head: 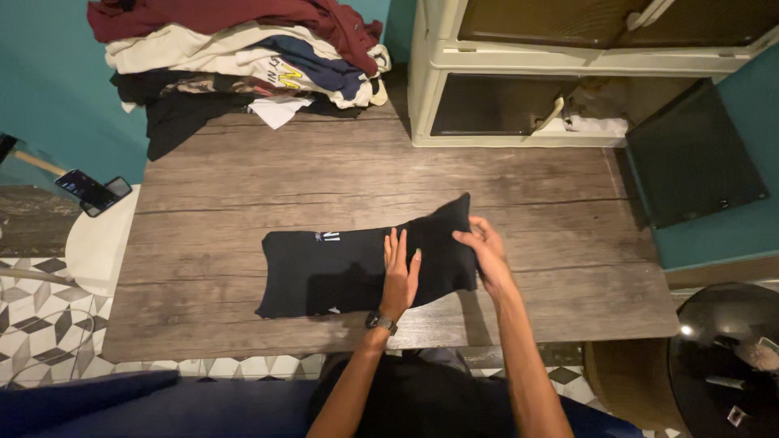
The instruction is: The person takes a shirt from a stack, spreads it flat on a table, and folds the sleeves and body of the shirt.
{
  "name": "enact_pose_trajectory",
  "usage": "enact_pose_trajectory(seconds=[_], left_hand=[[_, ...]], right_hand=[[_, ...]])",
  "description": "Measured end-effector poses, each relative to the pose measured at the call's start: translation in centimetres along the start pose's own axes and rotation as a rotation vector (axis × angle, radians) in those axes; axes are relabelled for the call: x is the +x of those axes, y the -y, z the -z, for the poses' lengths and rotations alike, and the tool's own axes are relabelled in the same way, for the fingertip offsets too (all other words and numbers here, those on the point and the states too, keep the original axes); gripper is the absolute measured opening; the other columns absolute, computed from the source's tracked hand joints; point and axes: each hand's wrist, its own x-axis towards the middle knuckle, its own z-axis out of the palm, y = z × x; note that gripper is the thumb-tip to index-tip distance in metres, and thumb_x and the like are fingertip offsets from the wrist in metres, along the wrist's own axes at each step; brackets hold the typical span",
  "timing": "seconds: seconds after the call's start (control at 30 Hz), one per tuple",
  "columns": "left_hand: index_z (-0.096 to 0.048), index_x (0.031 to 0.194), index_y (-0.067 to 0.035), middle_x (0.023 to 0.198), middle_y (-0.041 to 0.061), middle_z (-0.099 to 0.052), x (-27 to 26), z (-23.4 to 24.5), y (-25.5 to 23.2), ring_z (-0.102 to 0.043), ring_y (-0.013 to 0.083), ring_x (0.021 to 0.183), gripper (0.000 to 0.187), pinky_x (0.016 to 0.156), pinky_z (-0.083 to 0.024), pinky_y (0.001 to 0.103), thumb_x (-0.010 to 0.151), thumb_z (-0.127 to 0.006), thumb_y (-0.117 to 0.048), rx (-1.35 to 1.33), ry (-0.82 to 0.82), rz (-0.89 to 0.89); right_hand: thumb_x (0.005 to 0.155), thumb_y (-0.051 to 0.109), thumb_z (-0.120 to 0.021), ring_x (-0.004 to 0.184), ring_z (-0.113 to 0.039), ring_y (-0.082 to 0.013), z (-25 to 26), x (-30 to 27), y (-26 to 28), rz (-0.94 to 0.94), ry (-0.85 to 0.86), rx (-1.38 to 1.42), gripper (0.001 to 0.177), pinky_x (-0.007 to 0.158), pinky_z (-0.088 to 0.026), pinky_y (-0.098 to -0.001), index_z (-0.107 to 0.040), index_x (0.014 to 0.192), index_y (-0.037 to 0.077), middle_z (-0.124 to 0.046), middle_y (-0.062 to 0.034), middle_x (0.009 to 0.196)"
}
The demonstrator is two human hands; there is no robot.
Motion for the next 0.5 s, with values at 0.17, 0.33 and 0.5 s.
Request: enact_pose_trajectory(seconds=[0.17, 0.33, 0.5], left_hand=[[-0.036, 0.156, 0.001, 0.165, 0.027, -0.028, 0.2, 0.6, 1.7, -0.021, 0.0443, 0.154, 0.058, 0.122, -0.024, 0.049, 0.108, -0.050, -0.028, -0.231, -0.006, 0.115], [-0.037, 0.156, 0.001, 0.165, 0.025, -0.029, -1.9, 1.3, 5.9, -0.023, 0.0424, 0.153, 0.057, 0.122, -0.024, 0.048, 0.108, -0.048, -0.029, -0.486, -0.053, 0.302], [-0.037, 0.156, 0.000, 0.165, 0.023, -0.030, -5.6, 1.3, 11.7, -0.024, 0.0404, 0.153, 0.057, 0.122, -0.024, 0.047, 0.108, -0.046, -0.030, -0.691, -0.159, 0.521]], right_hand=[[0.086, 0.003, -0.075, 0.090, -0.069, -0.0119, -7.4, 1.2, -1.7, 0.094, 0.132, -0.037, 0.045, 0.079, -0.056, -0.0258, -0.055, 0.126, 0.010, -0.073, -0.0079, 0.101], [0.085, 0.004, -0.082, 0.062, -0.050, -0.0061, -17.6, 2.6, -7.1, 0.177, 0.219, -0.269, 0.042, 0.052, -0.039, -0.0255, -0.057, 0.118, 0.008, -0.055, 0.0033, 0.071], [0.083, 0.013, -0.079, 0.051, -0.051, -0.0116, -24.8, 2.8, -12.7, 0.221, 0.291, -0.434, 0.039, 0.048, -0.043, -0.0301, -0.055, 0.113, 0.007, -0.052, -0.0030, 0.059]])
